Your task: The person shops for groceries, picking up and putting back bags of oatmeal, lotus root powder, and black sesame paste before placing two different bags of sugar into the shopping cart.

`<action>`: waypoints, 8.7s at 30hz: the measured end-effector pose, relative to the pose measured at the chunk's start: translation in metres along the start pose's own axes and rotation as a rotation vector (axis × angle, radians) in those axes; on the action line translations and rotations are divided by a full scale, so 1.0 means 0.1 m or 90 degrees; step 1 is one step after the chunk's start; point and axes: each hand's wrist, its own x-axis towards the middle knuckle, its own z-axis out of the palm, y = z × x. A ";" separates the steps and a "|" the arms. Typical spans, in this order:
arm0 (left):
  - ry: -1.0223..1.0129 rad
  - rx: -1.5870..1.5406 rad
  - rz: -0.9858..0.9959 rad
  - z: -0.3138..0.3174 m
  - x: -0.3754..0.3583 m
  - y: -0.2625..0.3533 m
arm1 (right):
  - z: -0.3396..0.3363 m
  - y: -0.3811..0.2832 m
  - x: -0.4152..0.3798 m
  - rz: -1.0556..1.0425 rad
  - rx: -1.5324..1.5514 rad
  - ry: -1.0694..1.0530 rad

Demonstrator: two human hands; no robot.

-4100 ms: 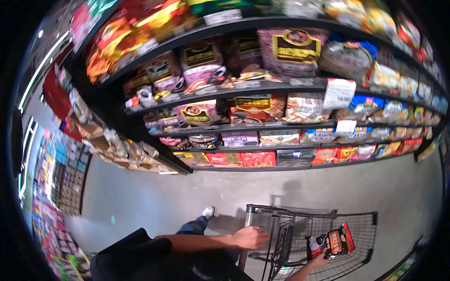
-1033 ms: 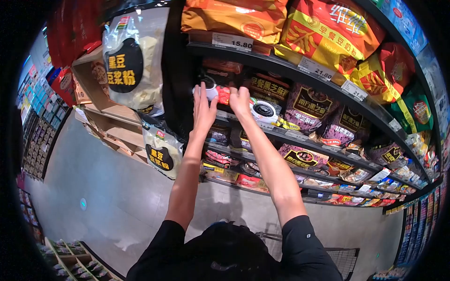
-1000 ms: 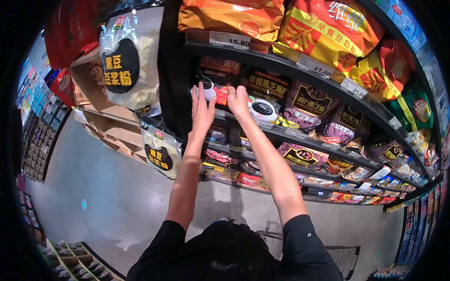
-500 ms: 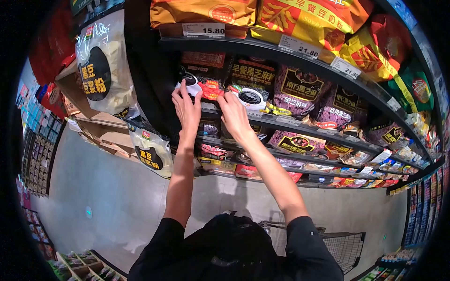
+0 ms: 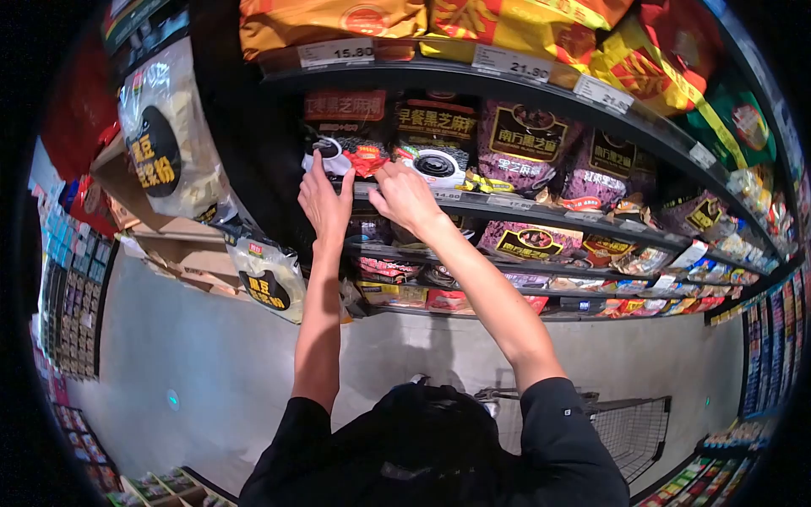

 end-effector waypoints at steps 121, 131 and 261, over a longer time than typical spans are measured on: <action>-1.126 -0.618 1.344 -6.04 -8.50 4.51 | -3.33 -7.35 -8.93 1.268 -0.643 0.722; -1.005 -0.609 1.193 -6.43 -8.78 4.32 | -4.22 -7.31 -9.38 1.002 -0.759 0.399; -0.882 -1.080 1.588 -7.28 -9.64 4.20 | -2.67 -9.64 -8.16 1.439 -1.019 1.241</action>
